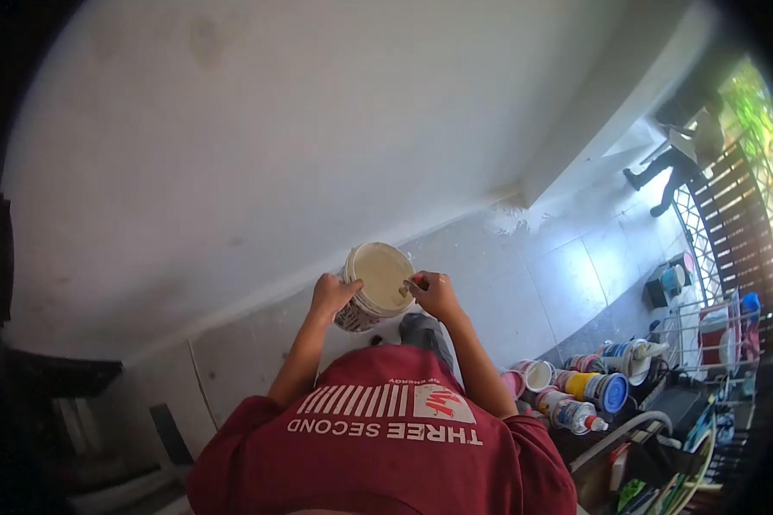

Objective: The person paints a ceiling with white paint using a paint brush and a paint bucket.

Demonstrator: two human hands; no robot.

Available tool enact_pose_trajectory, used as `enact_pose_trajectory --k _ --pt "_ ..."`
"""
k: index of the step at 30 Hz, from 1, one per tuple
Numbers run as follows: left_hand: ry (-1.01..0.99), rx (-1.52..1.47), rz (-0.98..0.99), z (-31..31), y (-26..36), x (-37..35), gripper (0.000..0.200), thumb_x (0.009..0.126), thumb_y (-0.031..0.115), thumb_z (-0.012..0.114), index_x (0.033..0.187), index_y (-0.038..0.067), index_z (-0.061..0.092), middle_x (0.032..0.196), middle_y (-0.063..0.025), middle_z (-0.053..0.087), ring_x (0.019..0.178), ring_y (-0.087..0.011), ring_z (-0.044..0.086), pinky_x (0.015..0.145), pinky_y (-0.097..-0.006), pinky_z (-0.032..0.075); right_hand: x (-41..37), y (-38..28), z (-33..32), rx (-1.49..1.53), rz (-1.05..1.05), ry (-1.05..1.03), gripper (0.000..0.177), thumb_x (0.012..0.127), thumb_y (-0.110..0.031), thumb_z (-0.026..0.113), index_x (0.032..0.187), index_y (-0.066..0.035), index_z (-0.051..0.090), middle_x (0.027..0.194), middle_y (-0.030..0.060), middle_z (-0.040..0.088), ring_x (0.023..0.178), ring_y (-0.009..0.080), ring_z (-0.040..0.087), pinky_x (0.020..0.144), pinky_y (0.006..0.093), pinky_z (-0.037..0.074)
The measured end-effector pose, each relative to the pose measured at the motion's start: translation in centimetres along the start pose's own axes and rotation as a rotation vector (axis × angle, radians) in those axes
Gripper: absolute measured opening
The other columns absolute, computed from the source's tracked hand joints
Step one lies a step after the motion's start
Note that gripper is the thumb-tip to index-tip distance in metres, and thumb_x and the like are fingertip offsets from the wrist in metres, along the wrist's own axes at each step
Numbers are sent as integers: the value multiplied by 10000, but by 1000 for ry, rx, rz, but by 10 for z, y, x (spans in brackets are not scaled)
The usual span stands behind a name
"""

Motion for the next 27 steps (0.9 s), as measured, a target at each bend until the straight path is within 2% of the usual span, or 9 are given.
enact_pose_trajectory --k 3,5,7,10,13,16,19,22,27 --pt "20 -51 9 11 -5 6 576 678 452 756 663 -114 651 584 -246 630 593 -346 684 600 -439 521 16 -8 -8 -151 -44 -15 186 868 -175 677 865 5 723 634 107 649 539 138 589 541 306 470" --pt "-8 -36 -1 12 4 5 573 680 456 754 650 -108 653 578 -242 629 594 -347 685 606 -440 524 28 9 6 -160 -115 40 185 851 -171 653 830 10 682 641 155 648 579 258 639 569 386 495" --pt "2 -2 16 14 14 7 572 682 460 750 636 -103 653 571 -236 628 589 -347 683 611 -440 527 33 9 11 -417 -146 82 194 830 -191 640 812 1 661 683 200 664 625 370 659 609 470 520" --pt "22 46 28 17 17 13 565 682 465 739 621 -91 660 573 -228 632 571 -348 675 622 -441 531 42 4 13 -566 -92 114 196 809 -218 635 800 -23 652 704 228 663 671 447 642 648 535 526" --pt "27 79 17 24 18 17 551 681 464 737 616 -79 668 568 -221 633 569 -341 678 614 -433 530 48 0 13 -557 -143 65 202 809 -237 633 809 -36 654 705 244 657 656 451 644 652 540 534" --pt "7 7 -37 27 29 18 559 676 463 742 638 -91 672 575 -234 634 577 -338 684 614 -432 529 56 -6 2 -539 -187 56 201 801 -224 643 817 -24 656 675 238 640 629 443 637 623 517 536" --pt "33 -115 -114 39 29 26 596 670 476 746 665 -115 667 593 -247 640 612 -340 697 624 -430 534 66 6 -26 -272 -176 34 216 886 -232 627 860 -19 651 642 166 652 576 333 659 544 432 529" --pt "60 -95 -105 57 34 43 605 667 480 756 684 -120 673 616 -246 656 663 -341 712 638 -426 543 73 16 -49 478 154 15 229 979 -260 578 949 -40 635 678 67 645 568 189 651 504 318 494" --pt "0 205 -75 76 73 65 574 675 465 771 683 -103 688 641 -228 678 688 -330 720 645 -417 551 95 37 -80 738 216 81 249 1019 -302 549 1003 -59 599 750 5 598 653 109 625 512 241 465"
Point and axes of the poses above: each hand's wrist, its own x-axis towards the middle knuckle, its own z-axis out of the palm, y = z × x, the point moved 1 cm from there along x, towards the middle knuckle
